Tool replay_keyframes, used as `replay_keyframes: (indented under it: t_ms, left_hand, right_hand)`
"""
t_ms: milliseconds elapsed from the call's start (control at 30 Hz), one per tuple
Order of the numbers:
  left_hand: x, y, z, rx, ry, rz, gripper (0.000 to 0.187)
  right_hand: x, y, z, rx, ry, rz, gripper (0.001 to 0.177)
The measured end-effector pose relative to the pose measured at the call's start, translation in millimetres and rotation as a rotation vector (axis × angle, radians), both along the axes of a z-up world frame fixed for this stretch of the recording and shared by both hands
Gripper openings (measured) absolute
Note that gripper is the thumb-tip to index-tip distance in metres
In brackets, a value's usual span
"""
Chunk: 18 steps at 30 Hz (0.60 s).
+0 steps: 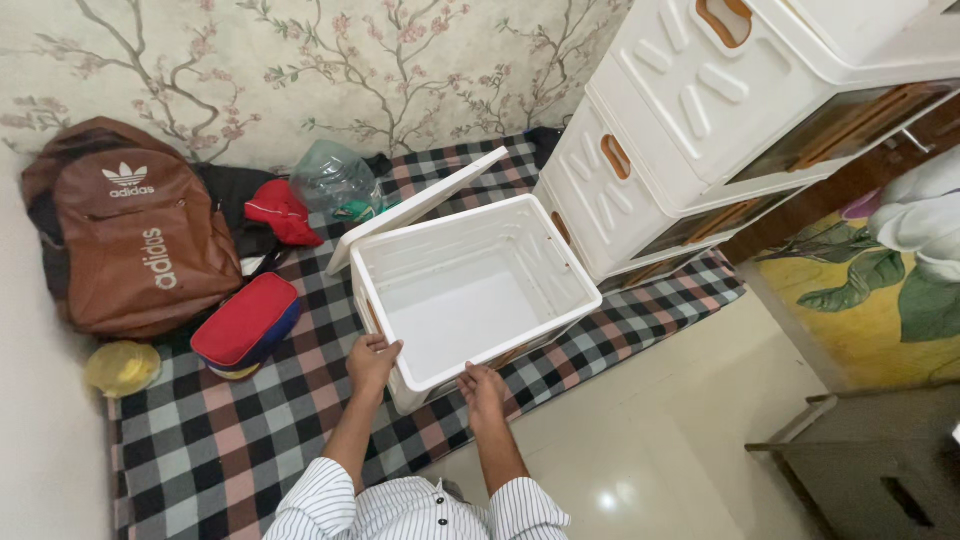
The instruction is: The person unfolds a collapsed white plastic storage box, inserts a mesh screen, attaches a frame, and closes the lid. They then stack the assembled box on top of three similar boxes already arranged on a checkered bench.
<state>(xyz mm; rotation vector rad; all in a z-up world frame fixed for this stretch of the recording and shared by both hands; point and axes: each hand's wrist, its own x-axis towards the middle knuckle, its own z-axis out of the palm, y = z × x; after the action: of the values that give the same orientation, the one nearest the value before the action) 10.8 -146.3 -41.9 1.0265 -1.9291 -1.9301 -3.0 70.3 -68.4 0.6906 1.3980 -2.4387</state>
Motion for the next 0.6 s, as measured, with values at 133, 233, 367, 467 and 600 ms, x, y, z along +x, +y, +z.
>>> replay_keyframes:
  t_ms: [133, 233, 367, 467, 600]
  left_hand:
    - [-0.9, 2.4, -0.8, -0.384, -0.023, -0.052, 0.053]
    - [-3.6, 3.9, -0.8, -0.427, -0.045, -0.074, 0.056]
    - [-9.7, 5.6, 0.4, -0.512, -0.111, -0.155, 0.049]
    - [-15.5, 6.5, 2.4, -0.559, -0.089, -0.139, 0.058]
    - [-14.8, 3.5, 10.8, -0.535, -0.111, -0.19, 0.056]
  right_hand:
    - [1.0, -10.6, 1.9, -0.008, -0.062, -0.069, 0.022]
    - [-0.1, -18.4, 7.0, 0.056, -0.077, -0.095, 0.026]
    - [-2.3, -23.4, 9.0, 0.107, -0.118, -0.096, 0.03]
    - [-8.9, -20.6, 8.6, 0.059, -0.112, -0.088, 0.029]
    - [-7.5, -15.9, 9.3, 0.071, -0.113, -0.074, 0.029]
